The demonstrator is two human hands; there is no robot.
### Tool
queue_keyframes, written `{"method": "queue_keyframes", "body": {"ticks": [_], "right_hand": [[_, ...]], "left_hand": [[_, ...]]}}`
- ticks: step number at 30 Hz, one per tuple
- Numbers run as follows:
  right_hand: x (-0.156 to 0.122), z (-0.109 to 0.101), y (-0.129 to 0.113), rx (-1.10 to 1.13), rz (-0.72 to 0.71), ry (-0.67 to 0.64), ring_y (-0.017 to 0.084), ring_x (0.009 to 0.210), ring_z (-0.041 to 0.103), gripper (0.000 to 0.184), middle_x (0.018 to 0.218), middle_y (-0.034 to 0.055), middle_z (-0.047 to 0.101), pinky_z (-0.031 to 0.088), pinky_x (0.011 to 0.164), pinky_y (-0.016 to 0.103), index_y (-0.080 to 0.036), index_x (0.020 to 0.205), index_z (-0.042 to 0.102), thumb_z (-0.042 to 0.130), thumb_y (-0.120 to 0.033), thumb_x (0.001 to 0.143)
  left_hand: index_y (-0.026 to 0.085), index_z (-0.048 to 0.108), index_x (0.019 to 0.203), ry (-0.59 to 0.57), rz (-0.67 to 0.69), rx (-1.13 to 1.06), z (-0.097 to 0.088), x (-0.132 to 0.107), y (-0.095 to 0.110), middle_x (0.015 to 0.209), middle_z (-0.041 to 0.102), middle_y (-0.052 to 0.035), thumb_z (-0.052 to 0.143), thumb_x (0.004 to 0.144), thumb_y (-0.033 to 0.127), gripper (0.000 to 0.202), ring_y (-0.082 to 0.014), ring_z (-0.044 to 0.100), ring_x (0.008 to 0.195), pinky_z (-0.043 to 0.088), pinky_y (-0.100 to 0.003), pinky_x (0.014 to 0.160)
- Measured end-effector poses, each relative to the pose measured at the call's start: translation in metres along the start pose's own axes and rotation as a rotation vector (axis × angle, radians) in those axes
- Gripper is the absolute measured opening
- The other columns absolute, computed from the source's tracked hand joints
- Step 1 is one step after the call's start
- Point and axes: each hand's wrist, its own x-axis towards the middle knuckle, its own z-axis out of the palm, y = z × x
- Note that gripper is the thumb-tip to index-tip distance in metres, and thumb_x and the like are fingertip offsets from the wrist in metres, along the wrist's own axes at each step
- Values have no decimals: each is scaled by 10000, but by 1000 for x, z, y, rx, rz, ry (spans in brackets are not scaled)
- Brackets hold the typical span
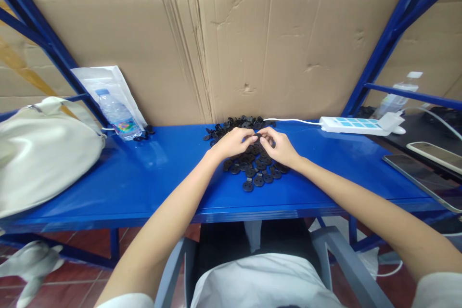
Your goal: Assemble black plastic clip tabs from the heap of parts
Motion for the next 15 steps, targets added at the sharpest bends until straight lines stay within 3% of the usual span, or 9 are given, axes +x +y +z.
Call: {"method": "queue_keyframes", "body": {"ticks": [15], "right_hand": [[3,-5,-5,37,16,-21,154,624,602,108,725,25,671,454,587,261,-190,912,614,532,-250,878]], "left_hand": [[144,603,754,-6,28,-2,-1,1,-1,679,616,-11,447,924,312,285,-121,537,630,352,-223,613]]}}
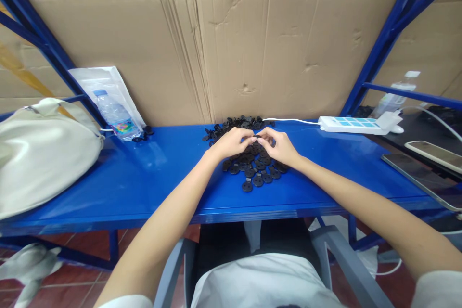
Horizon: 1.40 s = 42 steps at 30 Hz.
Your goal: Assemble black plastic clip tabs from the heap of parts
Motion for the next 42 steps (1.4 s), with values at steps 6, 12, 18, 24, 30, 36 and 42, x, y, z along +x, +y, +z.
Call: {"method": "queue_keyframes", "body": {"ticks": [6,12,18,24,30,36,42], "right_hand": [[0,3,3,-20,8,13,161,623,598,126,740,31,672,463,589,271,-196,949,604,524,-265,880],[0,2,4,-37,-4,-13,153,604,584,102,745,32,681,447,585,264,-192,902,612,534,-248,868],[1,-2,2,-40,-12,-38,147,580,579,77,697,21,679,440,574,258,-186,819,622,550,-207,839],[-1,3,4,-21,20,2,173,649,644,135,777,44,712,471,594,269,-195,953,635,550,-245,862],[-1,2,2,-35,11,-34,157,605,616,182,778,21,702,464,606,270,-221,1028,626,494,-257,907],[0,4,7,-62,51,-8,145,565,556,86,749,23,641,434,582,269,-196,910,569,541,-267,871],[0,5,9,-95,34,-34,132,569,519,49,783,20,601,412,588,269,-192,879,553,556,-220,839]], "left_hand": [[163,622,923,59,-18,-18,1,0,-1,782,654,-17,502,908,310,191,-134,579,702,389,-227,656],[157,608,808,55,31,-37,-1,1,-1,739,631,-7,519,887,259,157,-119,549,674,378,-223,649],[157,616,806,33,10,-37,0,0,1,739,642,-7,539,872,279,158,-125,565,681,386,-231,659],[144,619,796,1,-12,-22,1,0,-2,696,619,-8,530,880,376,263,-120,532,632,361,-227,610],[146,598,738,13,-44,26,1,0,0,660,595,-1,542,876,334,239,-115,503,598,330,-231,587],[160,602,862,132,-12,-11,0,1,-1,762,629,-14,541,890,311,165,-135,561,695,391,-238,650],[168,601,875,171,50,-32,-2,3,0,828,633,-25,596,865,267,100,-139,571,755,420,-246,698]]}}
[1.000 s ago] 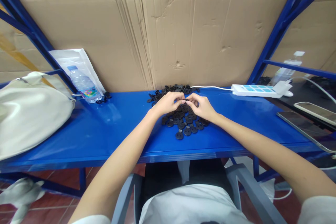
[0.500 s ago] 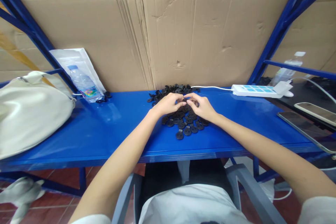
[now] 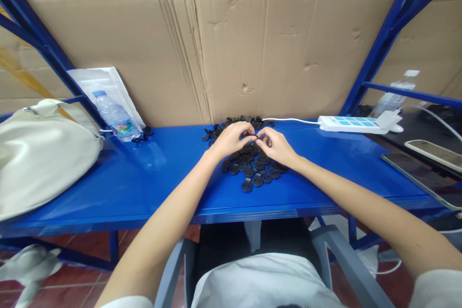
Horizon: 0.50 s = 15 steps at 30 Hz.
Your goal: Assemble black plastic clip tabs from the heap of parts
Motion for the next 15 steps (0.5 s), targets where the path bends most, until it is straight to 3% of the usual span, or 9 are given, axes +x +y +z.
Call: {"method": "queue_keyframes", "body": {"ticks": [7,15], "right_hand": [[0,-1,2,-26,-4,21,121,571,497,61,802,15,579,407,585,261,-190,893,556,567,-199,833],[0,-3,0,-2,-99,45,118,588,487,81,856,23,562,420,591,261,-199,924,564,572,-183,845]], "left_hand": [[167,603,853,11,62,20,0,1,-3,818,628,-11,631,818,164,44,-133,571,767,436,-254,734],[165,611,851,8,59,22,1,0,-3,816,629,-13,631,810,163,46,-132,582,756,451,-253,726]]}}
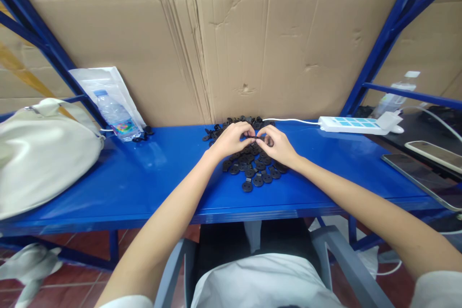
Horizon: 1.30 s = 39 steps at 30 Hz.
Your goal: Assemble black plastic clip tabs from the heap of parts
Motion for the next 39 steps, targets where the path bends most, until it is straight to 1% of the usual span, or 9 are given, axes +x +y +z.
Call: {"method": "queue_keyframes", "body": {"ticks": [6,14,17,24,30,35,39], "right_hand": [[0,0,3,5,16,4,114,585,482,70,873,27,549,423,588,264,-191,912,558,569,-166,849],[0,2,4,3,5,15,119,577,489,59,869,33,561,433,579,271,-198,929,562,561,-219,874],[0,2,4,11,-12,20,118,571,486,64,876,35,569,439,583,274,-200,944,568,556,-236,892],[0,2,4,38,-70,26,117,581,493,24,949,59,593,455,590,282,-196,882,567,547,-206,891],[0,3,4,59,-85,45,146,664,537,42,936,63,595,468,612,290,-200,856,555,544,-160,864],[2,3,5,70,-64,78,174,750,562,66,918,68,589,478,657,303,-198,841,543,528,-135,854],[2,3,5,78,-40,64,176,757,564,56,908,63,574,478,658,300,-200,868,541,518,-149,862]], "left_hand": [[167,605,874,20,-7,8,0,0,0,836,635,-15,621,805,156,71,-134,585,772,455,-255,731],[160,594,859,1,-10,11,-1,0,1,825,622,-18,606,801,118,73,-138,575,767,453,-265,737],[156,592,853,-6,-20,2,-1,0,2,819,618,-20,600,799,108,72,-138,575,765,452,-263,732],[157,586,843,-41,-29,-11,2,0,6,804,612,-18,581,794,104,73,-143,575,754,458,-271,724],[158,597,859,-45,-29,-27,3,-1,3,829,624,-21,596,807,135,56,-143,584,773,465,-272,741],[163,597,924,-71,-59,17,4,-2,0,879,636,-28,639,805,195,130,-152,596,796,468,-276,742],[160,604,907,-80,-85,34,5,-2,0,855,638,-28,613,823,197,92,-155,605,787,468,-280,741]]}}
